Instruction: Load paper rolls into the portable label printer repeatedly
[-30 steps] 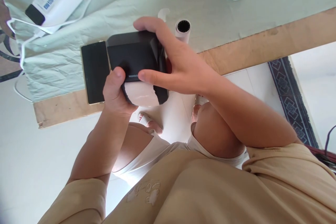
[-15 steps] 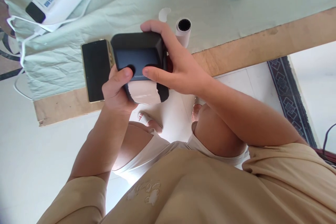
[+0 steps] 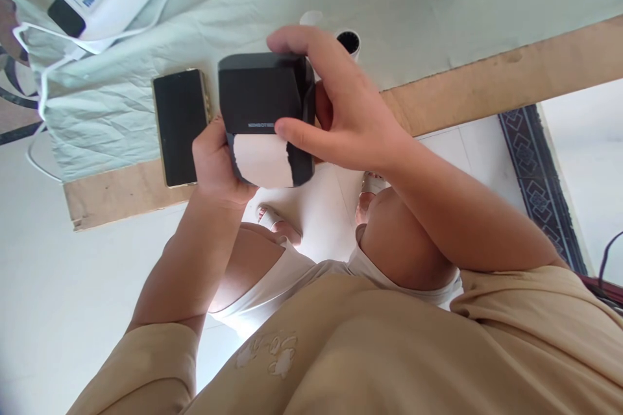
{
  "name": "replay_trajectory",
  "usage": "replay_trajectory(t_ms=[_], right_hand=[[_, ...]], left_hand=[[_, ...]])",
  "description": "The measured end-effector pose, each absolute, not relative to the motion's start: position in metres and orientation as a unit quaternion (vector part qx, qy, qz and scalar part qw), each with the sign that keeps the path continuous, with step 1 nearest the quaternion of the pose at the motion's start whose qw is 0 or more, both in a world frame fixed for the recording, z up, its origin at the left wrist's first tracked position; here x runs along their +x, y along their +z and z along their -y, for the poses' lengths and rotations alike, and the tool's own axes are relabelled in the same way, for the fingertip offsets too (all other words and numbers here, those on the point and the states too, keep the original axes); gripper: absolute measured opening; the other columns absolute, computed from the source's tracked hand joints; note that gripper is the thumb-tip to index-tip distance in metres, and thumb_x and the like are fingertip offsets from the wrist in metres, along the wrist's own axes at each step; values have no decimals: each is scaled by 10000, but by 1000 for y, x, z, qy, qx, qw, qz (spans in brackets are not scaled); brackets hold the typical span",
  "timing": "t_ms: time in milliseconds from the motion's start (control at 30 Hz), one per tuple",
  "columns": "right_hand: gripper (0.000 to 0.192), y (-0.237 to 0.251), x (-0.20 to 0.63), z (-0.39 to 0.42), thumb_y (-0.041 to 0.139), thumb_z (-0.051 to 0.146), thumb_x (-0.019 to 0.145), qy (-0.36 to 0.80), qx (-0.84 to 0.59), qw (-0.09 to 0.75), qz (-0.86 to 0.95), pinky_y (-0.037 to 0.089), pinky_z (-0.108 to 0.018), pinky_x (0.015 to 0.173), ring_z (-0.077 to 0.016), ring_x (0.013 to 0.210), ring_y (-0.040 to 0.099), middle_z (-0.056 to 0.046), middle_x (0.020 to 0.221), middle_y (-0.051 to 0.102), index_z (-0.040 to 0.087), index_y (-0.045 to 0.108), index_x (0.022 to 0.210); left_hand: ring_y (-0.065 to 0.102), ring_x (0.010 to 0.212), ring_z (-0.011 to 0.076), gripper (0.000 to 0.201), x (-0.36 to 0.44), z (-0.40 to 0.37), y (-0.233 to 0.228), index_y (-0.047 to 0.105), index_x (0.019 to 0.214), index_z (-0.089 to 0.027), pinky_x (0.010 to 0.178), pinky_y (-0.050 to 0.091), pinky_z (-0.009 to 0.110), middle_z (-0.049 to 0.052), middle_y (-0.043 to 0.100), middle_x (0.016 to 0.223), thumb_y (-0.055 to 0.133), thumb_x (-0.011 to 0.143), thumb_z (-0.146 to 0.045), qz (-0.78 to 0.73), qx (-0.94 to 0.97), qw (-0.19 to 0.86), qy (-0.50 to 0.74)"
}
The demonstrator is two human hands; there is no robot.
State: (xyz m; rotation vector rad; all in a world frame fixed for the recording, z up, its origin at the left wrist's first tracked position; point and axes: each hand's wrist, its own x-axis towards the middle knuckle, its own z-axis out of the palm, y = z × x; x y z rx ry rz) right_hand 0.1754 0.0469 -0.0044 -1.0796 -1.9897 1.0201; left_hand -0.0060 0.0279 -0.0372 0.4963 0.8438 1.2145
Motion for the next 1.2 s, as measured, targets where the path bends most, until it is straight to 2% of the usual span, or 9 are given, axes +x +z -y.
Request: replay_trajectory(t_ms=[100, 200, 300, 500, 600, 800, 967, 1100, 1200], right_hand=[[617, -1, 174, -45, 743, 364, 737, 368, -388, 380, 755, 420, -225, 511, -72, 737, 523, -43, 1381, 493, 260, 496, 1293], [510, 3, 172, -44, 774, 416, 712, 308, -426, 432, 733, 357, -225, 483, -72, 719, 493, -20, 1216, 563, 251, 585, 1156], [291, 8, 169, -42, 685, 466, 815, 221, -474, 506, 686, 313, -255, 500, -38, 592, 425, 14, 1059, 591, 243, 611, 988], [108, 16, 163, -42, 571, 290, 888, 189, -471, 574, 643, 321, -286, 473, -82, 566, 549, 8, 910, 631, 230, 541, 803], [57, 15, 166, -40, 565, 230, 873, 182, -470, 517, 692, 346, -285, 492, -109, 647, 565, 2, 900, 672, 235, 610, 837], [133, 9, 174, -39, 629, 336, 814, 50, -515, 257, 816, 294, -299, 573, -132, 618, 507, -3, 808, 703, 258, 687, 905], [296, 11, 177, -43, 727, 394, 695, 147, -531, 174, 816, 275, -296, 546, -126, 548, 451, -12, 727, 663, 281, 692, 967], [335, 25, 187, -45, 748, 310, 678, 340, -458, 283, 771, 413, -295, 547, -89, 534, 489, 18, 829, 703, 282, 703, 1008], [361, 32, 203, -53, 686, 518, 739, 411, -423, 392, 706, 431, -278, 500, -127, 644, 592, 7, 897, 689, 290, 701, 1018]], left_hand=[[597, 1223, 261, 124, -9, -28, -39, 666, 828, -249, 990, 545, 374, 18, 668, 697, 559, 877, -289, -375, 220, 711, 553], [552, 1277, 275, 222, -8, -29, -35, 662, 838, -234, 1008, 532, 386, 48, 711, 829, 518, 912, -385, -349, 249, 721, 544], [534, 1308, 285, 227, -4, -28, -30, 652, 898, -225, 1023, 521, 391, 60, 718, 954, 537, 912, -420, -309, 290, 734, 532], [580, 1263, 294, 191, -1, -24, -29, 669, 981, -217, 1012, 527, 390, 58, 704, 933, 585, 900, -368, -340, 323, 716, 517], [587, 1254, 297, 179, -2, -25, -31, 663, 976, -231, 1000, 538, 404, 56, 715, 952, 612, 886, -378, -315, 326, 729, 513], [622, 1232, 283, 208, -5, -24, -27, 658, 1051, -218, 865, 590, 326, 51, 707, 1027, 625, 901, -358, -318, 349, 737, 483], [612, 1249, 276, 273, -7, -24, -27, 660, 1076, -214, 756, 576, 252, 46, 686, 1139, 698, 856, -372, -326, 366, 732, 472], [619, 1229, 275, 200, -6, -23, -26, 680, 1033, -219, 865, 577, 309, 38, 716, 963, 651, 884, -349, -332, 346, 721, 500], [608, 1237, 274, 156, -4, -25, -29, 691, 980, -239, 961, 562, 373, 27, 735, 935, 608, 896, -341, -328, 302, 715, 538]])
